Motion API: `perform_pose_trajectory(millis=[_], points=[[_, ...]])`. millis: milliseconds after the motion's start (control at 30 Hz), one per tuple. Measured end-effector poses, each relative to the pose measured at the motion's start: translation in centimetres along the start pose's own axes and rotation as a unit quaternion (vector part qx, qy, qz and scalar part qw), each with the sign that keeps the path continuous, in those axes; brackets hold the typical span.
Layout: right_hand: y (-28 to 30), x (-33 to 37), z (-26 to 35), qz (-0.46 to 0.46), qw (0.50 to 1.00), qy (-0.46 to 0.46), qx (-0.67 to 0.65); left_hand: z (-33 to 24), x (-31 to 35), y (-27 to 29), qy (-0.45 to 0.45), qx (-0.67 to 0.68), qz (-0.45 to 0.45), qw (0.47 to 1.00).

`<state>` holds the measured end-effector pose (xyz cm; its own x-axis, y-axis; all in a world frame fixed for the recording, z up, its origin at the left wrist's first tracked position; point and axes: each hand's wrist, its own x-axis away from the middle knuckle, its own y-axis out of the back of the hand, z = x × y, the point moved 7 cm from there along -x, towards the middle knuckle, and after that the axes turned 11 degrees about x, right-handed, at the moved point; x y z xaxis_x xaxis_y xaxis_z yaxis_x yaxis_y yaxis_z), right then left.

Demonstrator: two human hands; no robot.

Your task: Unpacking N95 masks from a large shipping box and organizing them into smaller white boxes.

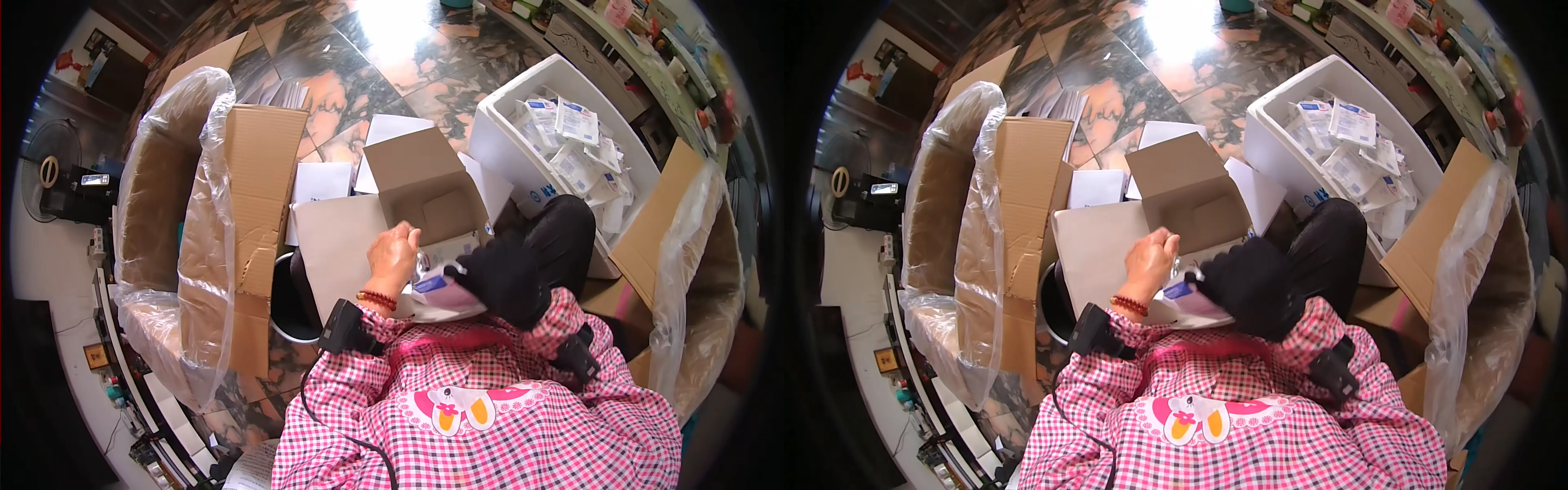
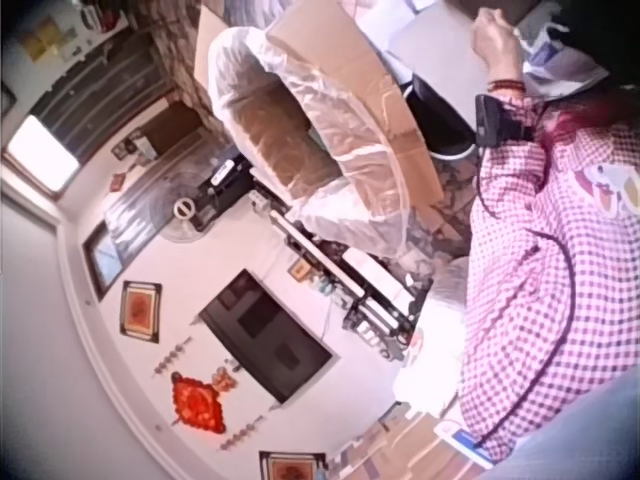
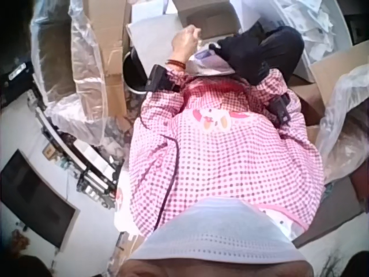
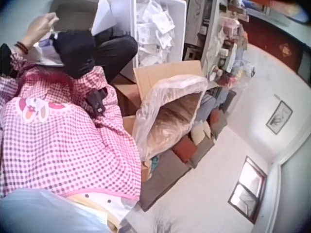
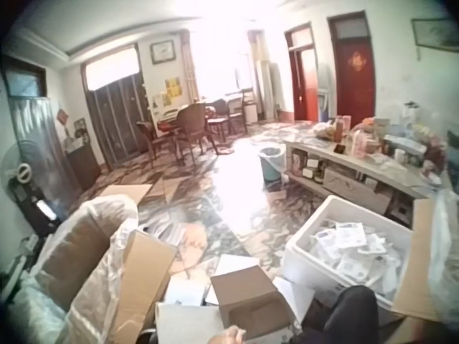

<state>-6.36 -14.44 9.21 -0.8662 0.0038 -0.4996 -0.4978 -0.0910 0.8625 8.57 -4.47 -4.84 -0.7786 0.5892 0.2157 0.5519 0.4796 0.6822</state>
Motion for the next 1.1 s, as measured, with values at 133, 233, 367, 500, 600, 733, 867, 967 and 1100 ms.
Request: perform_pose_trajectory(millis=[133, 233, 367, 500, 600, 733, 867, 967, 1100], points=[[-1.3, -0.7, -2.8, 0.043, 0.999, -0.013, 0.019, -8.5, 2.3, 5.8, -0.304, 0.017, -0.161, 0.939], [-1.6, -0.8, -3.6, 0.013, 0.999, -0.014, 0.029, -8.7, 2.8, 5.8, -0.291, 0.172, -0.004, 0.941], [-1.7, -1.1, -3.8, 0.002, 1.000, -0.020, 0.009, -7.5, 4.2, 3.2, -0.189, 0.333, 0.151, 0.911], [-2.1, -0.7, -4.4, 0.014, 0.999, -0.037, 0.015, -7.4, 5.0, 2.6, -0.124, 0.391, 0.139, 0.901], [-1.7, -0.8, -4.5, -0.001, 0.999, -0.053, 0.003, -7.6, 4.9, 2.7, -0.161, 0.370, 0.128, 0.906], [-1.6, -0.9, -4.3, -0.009, 0.998, -0.065, -0.024, -8.4, 5.1, 2.1, -0.158, 0.342, 0.105, 0.920], [-1.4, -1.4, -3.9, 0.003, 0.998, -0.056, -0.007, -7.0, 5.1, 0.9, -0.084, 0.358, 0.125, 0.922], [-1.7, -1.7, -3.7, 0.026, 0.998, -0.051, 0.008, -6.4, 5.0, 0.5, -0.071, 0.343, 0.104, 0.931], [-2.6, -1.4, -4.1, 0.017, 0.999, -0.050, 0.013, -6.3, 5.3, 0.4, -0.037, 0.366, 0.100, 0.925]])
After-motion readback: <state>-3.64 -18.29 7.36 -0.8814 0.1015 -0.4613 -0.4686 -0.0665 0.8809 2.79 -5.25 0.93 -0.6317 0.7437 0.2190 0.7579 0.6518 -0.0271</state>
